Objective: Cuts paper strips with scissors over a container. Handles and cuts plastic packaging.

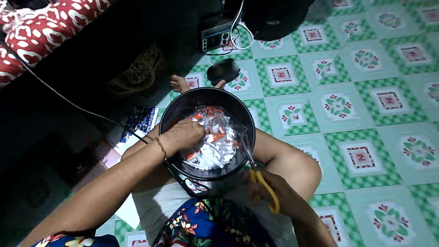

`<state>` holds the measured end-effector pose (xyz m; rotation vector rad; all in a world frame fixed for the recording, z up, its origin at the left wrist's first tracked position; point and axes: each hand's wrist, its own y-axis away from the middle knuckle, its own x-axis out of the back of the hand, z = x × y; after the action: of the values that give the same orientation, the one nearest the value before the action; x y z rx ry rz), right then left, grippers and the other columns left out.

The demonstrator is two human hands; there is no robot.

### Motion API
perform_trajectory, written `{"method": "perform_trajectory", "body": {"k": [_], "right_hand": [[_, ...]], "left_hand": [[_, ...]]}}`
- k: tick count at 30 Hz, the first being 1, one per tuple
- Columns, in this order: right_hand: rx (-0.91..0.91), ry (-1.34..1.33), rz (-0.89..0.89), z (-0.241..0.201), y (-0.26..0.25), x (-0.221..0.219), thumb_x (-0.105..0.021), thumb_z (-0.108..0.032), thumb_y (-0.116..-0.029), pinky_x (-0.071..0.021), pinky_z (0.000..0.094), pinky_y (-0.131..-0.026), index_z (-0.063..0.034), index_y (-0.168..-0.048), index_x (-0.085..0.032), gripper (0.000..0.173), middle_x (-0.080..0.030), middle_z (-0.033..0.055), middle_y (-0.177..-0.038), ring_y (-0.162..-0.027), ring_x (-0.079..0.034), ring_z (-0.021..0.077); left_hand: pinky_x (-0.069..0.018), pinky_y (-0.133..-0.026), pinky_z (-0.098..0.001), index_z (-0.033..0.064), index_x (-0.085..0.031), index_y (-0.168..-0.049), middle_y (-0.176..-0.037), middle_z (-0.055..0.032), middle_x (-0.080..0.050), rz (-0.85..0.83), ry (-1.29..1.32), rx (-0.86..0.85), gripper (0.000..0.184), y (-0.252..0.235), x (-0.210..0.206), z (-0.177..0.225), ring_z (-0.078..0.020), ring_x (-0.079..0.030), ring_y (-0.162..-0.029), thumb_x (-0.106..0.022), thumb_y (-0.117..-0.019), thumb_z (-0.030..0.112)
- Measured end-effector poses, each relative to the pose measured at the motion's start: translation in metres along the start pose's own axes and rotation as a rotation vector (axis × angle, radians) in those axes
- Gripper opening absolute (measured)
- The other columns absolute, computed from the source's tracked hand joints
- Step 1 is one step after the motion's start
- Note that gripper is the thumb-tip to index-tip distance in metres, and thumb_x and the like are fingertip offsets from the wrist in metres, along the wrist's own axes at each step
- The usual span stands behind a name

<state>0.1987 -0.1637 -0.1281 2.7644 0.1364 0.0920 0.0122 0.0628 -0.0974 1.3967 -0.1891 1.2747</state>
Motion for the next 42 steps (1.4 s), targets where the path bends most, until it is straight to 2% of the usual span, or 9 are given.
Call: {"method": "perform_trajectory", "body": {"k": [4, 7, 11, 17, 22, 28, 32, 36, 42], "right_hand": [[-0.039, 0.004, -0.021, -0.006, 0.0, -0.007, -0.059, -0.025, -0.0987, -0.0537, 0.0152, -0.064, 0.0047, -0.113, -0.06, 0.033, -0.064, -0.0063, -0.078, -0.065, -0.062, -0.003], [-0.072, 0.008, -0.039, -0.011, -0.001, -0.012, -0.06, -0.024, -0.0985, -0.0538, 0.0168, -0.064, 0.0052, -0.114, -0.06, 0.033, -0.064, -0.0047, -0.079, -0.066, -0.062, -0.0014], [-0.09, 0.063, -0.073, -0.02, -0.005, -0.016, -0.061, -0.025, -0.0984, -0.0525, 0.0171, -0.065, 0.0071, -0.116, -0.059, 0.037, -0.064, -0.0034, -0.079, -0.067, -0.061, -0.0013], [0.006, 0.011, -0.064, -0.025, -0.012, -0.023, -0.066, -0.036, -0.0953, -0.0537, 0.0155, -0.065, 0.0018, -0.114, -0.06, 0.043, -0.065, -0.0084, -0.079, -0.069, -0.063, -0.0037], [-0.014, 0.016, 0.044, -0.041, -0.019, -0.031, -0.061, -0.021, -0.0965, -0.055, 0.0169, -0.065, 0.0031, -0.113, -0.059, 0.03, -0.066, -0.0067, -0.08, -0.069, -0.065, -0.0013], [0.052, -0.045, 0.13, -0.041, -0.025, -0.038, -0.06, -0.012, -0.0952, -0.0492, 0.0106, -0.05, -0.0091, -0.094, -0.063, 0.004, -0.061, -0.0155, -0.063, -0.052, -0.057, -0.0076], [0.032, -0.01, 0.072, -0.035, -0.017, -0.036, -0.058, -0.018, -0.098, -0.0535, 0.0145, -0.061, 0.0007, -0.107, -0.06, 0.021, -0.065, -0.0102, -0.074, -0.064, -0.062, -0.0043], [0.013, 0.078, -0.002, -0.028, -0.011, -0.034, -0.067, -0.041, -0.0925, -0.0531, 0.0155, -0.065, 0.0035, -0.114, -0.059, 0.051, -0.065, -0.008, -0.08, -0.069, -0.062, -0.0039], [0.027, 0.011, 0.09, -0.041, -0.022, -0.043, -0.061, -0.017, -0.0965, -0.0495, 0.012, -0.054, -0.004, -0.1, -0.061, 0.013, -0.061, -0.0122, -0.067, -0.057, -0.058, -0.0063]], "left_hand": [[-0.0488, -0.09, -0.0561, -0.005, -0.072, -0.103, -0.099, -0.0233, -0.069, 0.059, 0.167, -0.066, 0.023, 0.01, 0.005, -0.018, -0.0397, -0.066, -0.099, -0.059, -0.1041, 0.014], [-0.0465, -0.071, -0.0399, 0.0, -0.072, -0.085, -0.076, -0.0081, -0.064, 0.24, 0.386, -0.153, 0.022, 0.019, -0.001, -0.032, -0.0178, -0.059, -0.072, -0.064, -0.1002, 0.013], [-0.0417, -0.059, -0.0196, 0.0059, -0.071, -0.079, -0.066, 0.0069, -0.06, 0.316, 0.677, -0.172, 0.019, 0.031, -0.007, -0.038, 0.0025, -0.05, -0.06, -0.067, -0.0968, 0.01], [-0.0429, -0.049, -0.0126, 0.0075, -0.069, -0.076, -0.059, 0.0058, -0.059, 0.3, 1.056, -0.145, 0.022, 0.046, -0.016, -0.029, 0.0022, -0.052, -0.05, -0.064, -0.0973, 0.004], [-0.0444, -0.052, -0.011, 0.0071, -0.069, -0.074, -0.059, 0.0094, -0.06, 0.226, 1.186, -0.127, 0.023, 0.046, -0.019, -0.019, 0.0051, -0.053, -0.053, -0.064, -0.0939, -0.003], [-0.0437, -0.053, -0.0105, 0.0078, -0.069, -0.075, -0.059, 0.0108, -0.06, 0.202, 1.214, -0.094, 0.023, 0.049, -0.022, -0.014, 0.0058, -0.052, -0.053, -0.063, -0.0946, -0.002], [-0.0446, -0.052, -0.0106, 0.0074, -0.068, -0.074, -0.059, 0.0099, -0.06, 0.248, 1.261, -0.102, 0.024, 0.053, -0.024, -0.018, 0.0052, -0.053, -0.052, -0.062, -0.0939, -0.005], [-0.0442, -0.051, -0.011, 0.0067, -0.069, -0.075, -0.059, 0.0091, -0.06, 0.287, 1.262, -0.097, 0.023, 0.055, -0.025, -0.02, 0.0046, -0.053, -0.052, -0.062, -0.0939, -0.004], [-0.0432, -0.052, -0.0102, 0.0072, -0.069, -0.076, -0.058, 0.0104, -0.059, 0.21, 1.263, -0.08, 0.023, 0.054, -0.021, -0.009, 0.0055, -0.052, -0.052, -0.062, -0.0955, -0.003]]}}
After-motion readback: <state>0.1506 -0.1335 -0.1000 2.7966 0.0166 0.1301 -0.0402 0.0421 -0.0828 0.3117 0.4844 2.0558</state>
